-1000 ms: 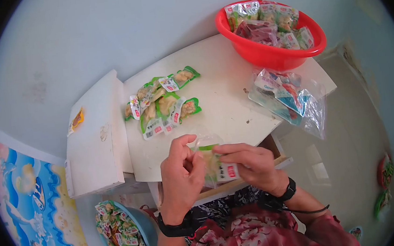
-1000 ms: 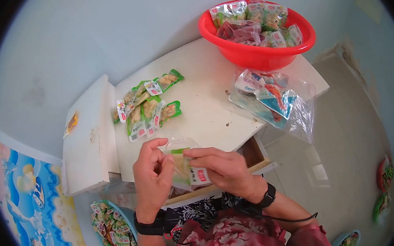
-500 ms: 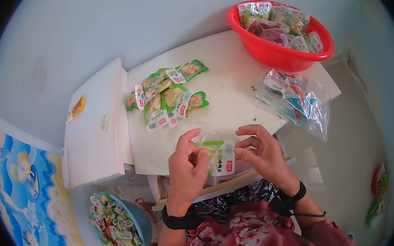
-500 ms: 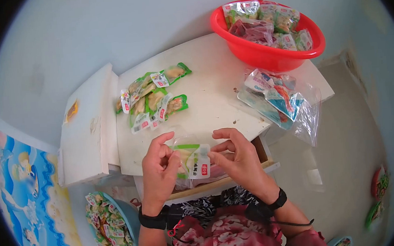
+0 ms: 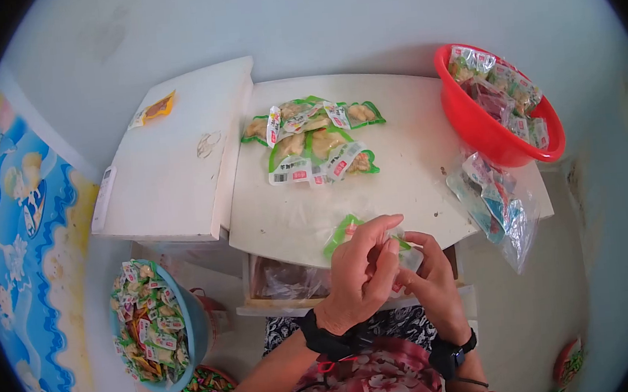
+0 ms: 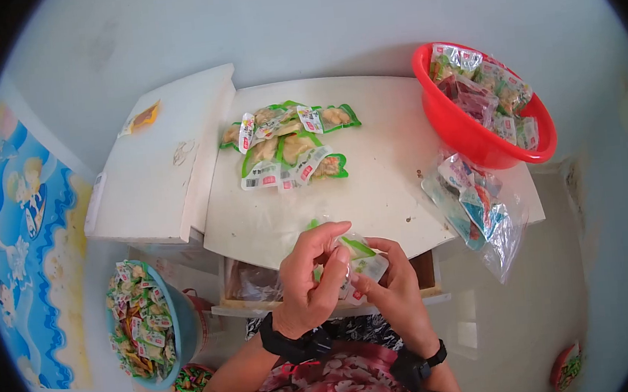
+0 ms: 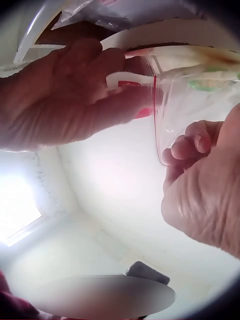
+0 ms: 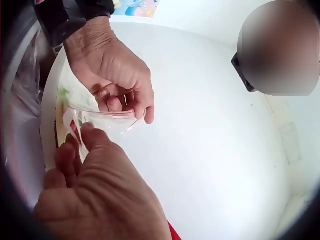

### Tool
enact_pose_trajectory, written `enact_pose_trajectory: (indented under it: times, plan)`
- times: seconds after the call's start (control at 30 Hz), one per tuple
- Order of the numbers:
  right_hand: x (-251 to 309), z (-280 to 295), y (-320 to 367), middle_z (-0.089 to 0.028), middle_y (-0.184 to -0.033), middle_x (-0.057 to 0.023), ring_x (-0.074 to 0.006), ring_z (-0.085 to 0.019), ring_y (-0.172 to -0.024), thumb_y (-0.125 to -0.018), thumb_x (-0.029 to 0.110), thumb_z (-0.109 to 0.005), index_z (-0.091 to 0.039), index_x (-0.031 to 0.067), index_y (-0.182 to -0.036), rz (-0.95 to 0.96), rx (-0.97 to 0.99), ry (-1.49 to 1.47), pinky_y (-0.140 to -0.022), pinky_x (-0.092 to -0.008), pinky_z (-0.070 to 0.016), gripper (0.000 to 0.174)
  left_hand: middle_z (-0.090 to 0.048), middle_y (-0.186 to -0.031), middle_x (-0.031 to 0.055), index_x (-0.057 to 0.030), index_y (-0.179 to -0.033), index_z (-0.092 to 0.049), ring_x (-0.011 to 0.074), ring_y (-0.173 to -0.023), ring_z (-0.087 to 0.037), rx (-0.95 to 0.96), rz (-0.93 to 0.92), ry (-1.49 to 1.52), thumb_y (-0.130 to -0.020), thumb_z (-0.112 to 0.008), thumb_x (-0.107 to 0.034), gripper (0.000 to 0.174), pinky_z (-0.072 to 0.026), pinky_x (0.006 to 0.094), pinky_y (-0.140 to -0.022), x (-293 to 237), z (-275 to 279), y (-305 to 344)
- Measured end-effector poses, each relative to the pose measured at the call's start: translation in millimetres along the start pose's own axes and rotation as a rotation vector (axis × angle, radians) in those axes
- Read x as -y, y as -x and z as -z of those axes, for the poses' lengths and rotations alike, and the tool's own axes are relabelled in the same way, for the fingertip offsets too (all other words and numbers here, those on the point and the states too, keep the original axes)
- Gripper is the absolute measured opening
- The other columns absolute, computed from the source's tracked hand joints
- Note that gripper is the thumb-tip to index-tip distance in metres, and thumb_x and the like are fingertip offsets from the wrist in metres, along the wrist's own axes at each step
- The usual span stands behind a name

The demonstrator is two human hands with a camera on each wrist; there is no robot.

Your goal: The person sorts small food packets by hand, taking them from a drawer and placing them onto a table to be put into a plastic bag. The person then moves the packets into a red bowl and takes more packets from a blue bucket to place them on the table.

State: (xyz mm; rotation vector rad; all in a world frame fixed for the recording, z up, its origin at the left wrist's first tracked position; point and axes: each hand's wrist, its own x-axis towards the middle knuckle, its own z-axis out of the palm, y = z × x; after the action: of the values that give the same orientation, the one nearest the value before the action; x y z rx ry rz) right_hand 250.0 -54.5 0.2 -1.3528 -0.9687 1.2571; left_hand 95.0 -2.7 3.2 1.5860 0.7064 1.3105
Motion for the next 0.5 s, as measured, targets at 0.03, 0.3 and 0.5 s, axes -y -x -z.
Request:
enact_pose_trajectory:
  times: [0.03,0.3,0.5]
  plan:
    - [2.8,-3.0,2.1,-0.069,-0.101,-0.0084,-0.0093,-0.067,-0.075,-0.092,-0.001,-0.074,-0.046,0.0028,-0.145,-0.005,-0.013,-0.028,-0.060,-0.0213,-0.0502,0.060,-0.060,-0.087,0.0017,0.0002,-0.136,-0.058,0.0060,-0.072,-0.053,0.002,-0.026,-0.018,-0.099,-0.059,0.001,0.037,-0.0455,0.0224,-0.066,2.0,2.4,2.0]
    - [-8.9,-19.1,4.8,-0.073,-0.094,-0.0053,-0.0067,-0.067,-0.083,-0.096,-0.006,-0.066,-0.049,0.0022,-0.138,0.303,-0.154,0.031,-0.068,-0.0203,-0.0508,0.047,-0.065,-0.091,0.0102,-0.0021,-0.138,-0.057,0.0210,-0.070,-0.063,-0.102,-0.172,-0.328,-0.093,-0.065,-0.001,0.045,-0.0515,0.0335,-0.061,-4.9,-3.8,-4.4]
    - [-12.4,-8.0,-5.2,-0.071,-0.103,-0.0052,-0.0093,-0.067,-0.090,-0.100,-0.001,-0.064,-0.050,0.0031,-0.128,0.283,-0.007,-0.016,-0.082,-0.0235,-0.0527,0.031,-0.064,-0.093,0.0129,-0.0024,-0.136,-0.057,0.0299,-0.077,-0.065,-0.059,-0.268,-0.331,-0.093,-0.060,0.000,0.043,-0.0538,0.0404,-0.070,-18.7,-6.8,-5.6]
